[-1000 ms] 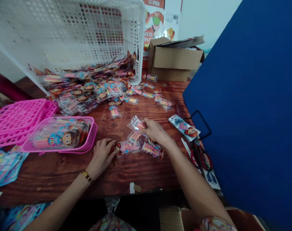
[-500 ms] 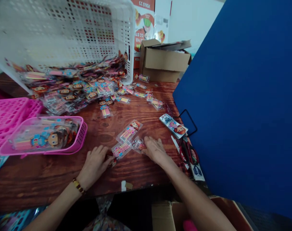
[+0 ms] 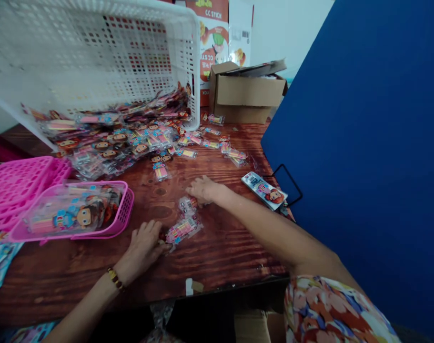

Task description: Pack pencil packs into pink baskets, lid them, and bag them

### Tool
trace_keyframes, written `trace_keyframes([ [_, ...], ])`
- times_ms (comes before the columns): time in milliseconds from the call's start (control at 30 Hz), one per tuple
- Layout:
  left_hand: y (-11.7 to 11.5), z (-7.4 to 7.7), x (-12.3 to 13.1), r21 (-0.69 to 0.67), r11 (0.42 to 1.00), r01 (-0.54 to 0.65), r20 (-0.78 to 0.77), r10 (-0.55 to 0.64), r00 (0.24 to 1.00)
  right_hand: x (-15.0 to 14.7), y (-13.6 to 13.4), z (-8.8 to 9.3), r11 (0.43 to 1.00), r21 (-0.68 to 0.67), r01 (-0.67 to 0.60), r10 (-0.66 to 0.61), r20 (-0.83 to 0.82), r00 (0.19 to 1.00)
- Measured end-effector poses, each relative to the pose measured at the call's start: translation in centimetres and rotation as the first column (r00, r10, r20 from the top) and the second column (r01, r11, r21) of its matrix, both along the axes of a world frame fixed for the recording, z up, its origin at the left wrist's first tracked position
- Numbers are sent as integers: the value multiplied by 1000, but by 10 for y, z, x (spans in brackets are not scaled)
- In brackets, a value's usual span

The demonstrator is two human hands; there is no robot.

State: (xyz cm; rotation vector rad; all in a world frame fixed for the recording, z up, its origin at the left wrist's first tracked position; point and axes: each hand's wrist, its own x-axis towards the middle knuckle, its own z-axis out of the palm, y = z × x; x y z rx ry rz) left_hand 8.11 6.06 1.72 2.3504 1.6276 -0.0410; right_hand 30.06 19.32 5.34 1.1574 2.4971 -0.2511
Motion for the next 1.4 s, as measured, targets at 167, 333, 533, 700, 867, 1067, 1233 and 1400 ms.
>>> trace_keyframes([
  [167, -3, 4, -3, -118, 992, -41, 57, 48, 997, 23, -6, -3, 977, -37, 208, -212, -191, 959],
  [333, -18, 2, 13, -316, 949, -27, 264, 115, 958, 54, -44, -9, 757, -201, 622, -636, -443, 632],
  [533, -34, 0, 40, -331, 939, 94, 434, 63, 899, 14, -115, -22, 570, -543, 616, -811, -493, 315],
  [700, -36, 5, 18, -295, 953, 70, 467, 80, 880, -25, -145, -15, 670, -62, 740, -734, -209, 646],
  [867, -29, -2, -9, -186, 982, -23, 558, 125, 820, -28, -146, -17, 588, 61, 807, -793, -155, 589],
  [1067, -17, -17, -14, -70, 997, -36, 682, 74, 728, -33, -149, -18, 683, -49, 728, -719, -220, 660],
  [1233, -14, -20, -21, -44, 999, -20, 746, 46, 664, -48, -154, 1, 819, 32, 572, -520, -377, 766],
  [1400, -14, -22, -24, -143, 986, 80, 789, 65, 611, -69, -160, -2, 863, 52, 502, -468, -291, 834],
])
